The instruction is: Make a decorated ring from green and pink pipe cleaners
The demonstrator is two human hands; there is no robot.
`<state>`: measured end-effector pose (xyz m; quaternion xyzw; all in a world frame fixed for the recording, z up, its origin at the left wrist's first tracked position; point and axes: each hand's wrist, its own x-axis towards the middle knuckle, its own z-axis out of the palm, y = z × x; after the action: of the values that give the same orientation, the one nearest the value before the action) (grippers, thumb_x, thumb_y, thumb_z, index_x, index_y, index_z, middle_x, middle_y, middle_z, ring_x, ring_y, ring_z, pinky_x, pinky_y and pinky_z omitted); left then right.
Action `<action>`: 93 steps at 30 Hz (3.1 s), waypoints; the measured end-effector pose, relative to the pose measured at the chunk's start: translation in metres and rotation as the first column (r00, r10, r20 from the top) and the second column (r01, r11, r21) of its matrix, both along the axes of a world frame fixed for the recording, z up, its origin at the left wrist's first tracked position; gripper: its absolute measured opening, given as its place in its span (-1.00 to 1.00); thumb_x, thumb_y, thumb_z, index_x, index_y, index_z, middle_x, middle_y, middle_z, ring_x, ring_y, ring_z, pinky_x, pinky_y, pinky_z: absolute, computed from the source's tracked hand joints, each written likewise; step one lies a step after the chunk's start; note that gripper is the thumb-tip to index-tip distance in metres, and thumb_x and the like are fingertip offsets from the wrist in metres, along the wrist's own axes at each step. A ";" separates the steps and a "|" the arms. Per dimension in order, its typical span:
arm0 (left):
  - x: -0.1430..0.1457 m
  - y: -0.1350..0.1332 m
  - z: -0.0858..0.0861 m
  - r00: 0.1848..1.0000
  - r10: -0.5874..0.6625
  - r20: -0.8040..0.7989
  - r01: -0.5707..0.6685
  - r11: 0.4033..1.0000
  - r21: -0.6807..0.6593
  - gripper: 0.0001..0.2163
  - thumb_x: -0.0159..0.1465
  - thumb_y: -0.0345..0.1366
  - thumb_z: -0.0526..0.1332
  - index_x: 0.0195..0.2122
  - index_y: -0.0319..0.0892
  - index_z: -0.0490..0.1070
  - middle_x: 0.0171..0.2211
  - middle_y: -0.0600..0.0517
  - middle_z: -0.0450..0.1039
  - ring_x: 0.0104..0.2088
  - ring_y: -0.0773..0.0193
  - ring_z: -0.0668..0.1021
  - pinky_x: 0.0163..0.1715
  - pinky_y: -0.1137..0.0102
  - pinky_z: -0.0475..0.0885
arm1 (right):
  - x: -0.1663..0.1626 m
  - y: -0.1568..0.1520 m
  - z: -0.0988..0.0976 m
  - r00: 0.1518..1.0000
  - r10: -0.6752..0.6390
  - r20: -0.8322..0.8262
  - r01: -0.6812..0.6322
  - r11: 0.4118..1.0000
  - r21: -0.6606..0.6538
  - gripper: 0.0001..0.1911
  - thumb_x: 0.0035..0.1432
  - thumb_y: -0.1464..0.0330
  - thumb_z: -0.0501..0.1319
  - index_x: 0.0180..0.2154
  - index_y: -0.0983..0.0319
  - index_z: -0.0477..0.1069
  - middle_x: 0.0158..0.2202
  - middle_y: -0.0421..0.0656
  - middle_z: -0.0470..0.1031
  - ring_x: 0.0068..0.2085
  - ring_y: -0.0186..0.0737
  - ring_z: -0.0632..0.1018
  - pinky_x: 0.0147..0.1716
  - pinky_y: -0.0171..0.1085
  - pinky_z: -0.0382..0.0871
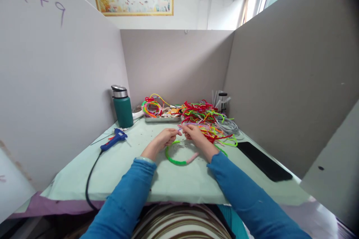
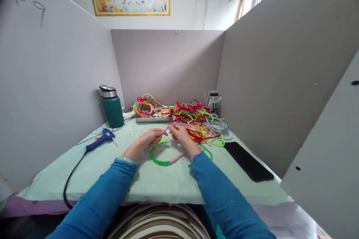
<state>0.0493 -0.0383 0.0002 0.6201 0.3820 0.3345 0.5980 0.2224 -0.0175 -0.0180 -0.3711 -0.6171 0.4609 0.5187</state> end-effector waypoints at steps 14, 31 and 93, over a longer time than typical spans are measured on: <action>0.006 -0.010 0.011 0.998 0.027 -0.052 -0.028 1.000 -0.013 -0.79 0.15 -0.19 0.16 -0.34 -0.26 0.35 -0.69 0.24 -0.07 -0.72 0.53 -0.02 -0.70 0.48 -0.19 | 0.011 0.009 0.001 0.953 -0.273 -0.128 0.280 0.959 0.041 -0.65 -0.05 0.14 0.20 -0.63 0.21 0.18 -0.74 -0.33 0.13 -0.70 -0.43 0.14 -0.70 -0.35 -0.04; 0.010 -0.007 0.003 0.991 0.081 -0.104 -0.081 0.997 -0.002 -0.81 0.17 -0.16 0.13 -0.39 -0.20 0.31 -0.70 0.24 -0.08 -0.74 0.53 -0.03 -0.71 0.48 -0.20 | -0.006 -0.003 -0.006 0.991 -0.021 0.130 0.014 0.998 0.058 -0.67 -0.02 0.12 0.18 -0.55 0.25 0.30 -0.74 -0.33 0.18 -0.69 -0.44 0.19 -0.70 -0.39 0.01; 0.012 0.002 -0.002 0.948 0.235 -0.214 -0.201 0.965 0.169 -0.85 0.11 -0.28 0.17 -0.45 -0.29 0.38 -0.55 0.01 0.45 -0.76 0.53 0.20 -0.74 0.51 0.05 | -0.005 -0.001 -0.004 0.986 -0.127 0.109 0.121 0.991 0.059 -0.73 -0.06 0.20 0.19 -0.59 0.24 0.25 -0.73 -0.32 0.21 -0.67 -0.41 0.22 -0.68 -0.38 0.03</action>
<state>0.0613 -0.0368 -0.0017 0.6507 0.4902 0.3508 0.4617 0.2169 -0.0190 -0.0224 -0.4204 -0.6328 0.3900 0.5203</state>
